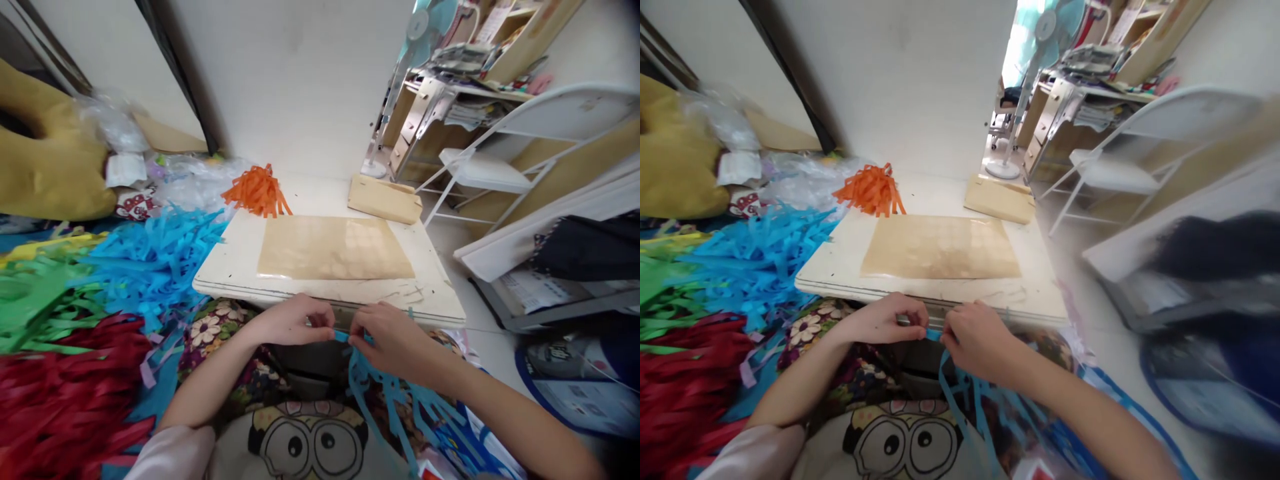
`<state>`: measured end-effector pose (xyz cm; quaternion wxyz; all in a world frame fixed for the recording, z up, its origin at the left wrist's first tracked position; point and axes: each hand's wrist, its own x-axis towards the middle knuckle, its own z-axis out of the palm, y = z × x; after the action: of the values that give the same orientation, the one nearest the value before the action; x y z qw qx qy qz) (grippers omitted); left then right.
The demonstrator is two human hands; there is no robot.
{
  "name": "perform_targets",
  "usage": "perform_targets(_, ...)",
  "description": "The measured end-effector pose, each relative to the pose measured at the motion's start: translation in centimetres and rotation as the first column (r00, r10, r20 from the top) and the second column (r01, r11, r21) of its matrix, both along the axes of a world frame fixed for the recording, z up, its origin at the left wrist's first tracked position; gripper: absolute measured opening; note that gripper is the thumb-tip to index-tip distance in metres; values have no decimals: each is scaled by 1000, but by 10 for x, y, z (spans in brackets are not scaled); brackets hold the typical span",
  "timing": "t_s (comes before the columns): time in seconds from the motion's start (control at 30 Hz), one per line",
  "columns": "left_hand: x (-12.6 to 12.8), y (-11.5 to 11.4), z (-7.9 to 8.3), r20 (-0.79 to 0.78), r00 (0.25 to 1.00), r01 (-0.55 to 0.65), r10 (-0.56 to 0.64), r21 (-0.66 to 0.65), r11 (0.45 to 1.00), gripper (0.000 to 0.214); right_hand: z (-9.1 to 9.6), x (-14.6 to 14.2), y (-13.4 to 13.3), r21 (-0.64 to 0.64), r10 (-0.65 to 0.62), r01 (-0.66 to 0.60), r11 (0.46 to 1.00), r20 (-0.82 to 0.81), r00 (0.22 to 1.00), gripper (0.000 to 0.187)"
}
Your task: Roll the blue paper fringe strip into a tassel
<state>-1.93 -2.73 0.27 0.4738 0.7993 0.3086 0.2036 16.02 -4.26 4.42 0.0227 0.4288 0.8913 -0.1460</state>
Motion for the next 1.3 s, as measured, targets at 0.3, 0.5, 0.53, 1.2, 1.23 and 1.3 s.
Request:
perform_targets(0.3, 8, -19, 14, -245, 969, -11, 46, 146, 989, 9, -49, 3, -26, 137, 35, -17, 990, -136, 990, 10)
perform_targets(0.5, -18, -38, 36, -501, 850, 52, 163, 387, 921, 10, -123, -14, -36, -32, -140, 137, 990, -228, 963, 19)
perform_targets(0.53, -24, -39, 39, -508, 835, 26, 212, 421, 907, 11, -131, -14, -37, -41, -150, 145, 989, -220, 964, 22)
perform_targets(1.2, -45, -42, 37, -537, 794, -18, 285, 449, 894, 9, -67, -60, -16, -211, -132, -47, 976, -755, 642, 8)
perform_targets(1.23, -57, -30, 45, -508, 794, -84, 334, 452, 888, 12, -67, -61, -13, -199, -128, -37, 979, -752, 647, 8)
perform_targets(1.3, -89, 7, 63, -434, 615, -393, 658, 555, 733, 23, -65, -60, -8, -177, -118, -24, 984, -746, 656, 7)
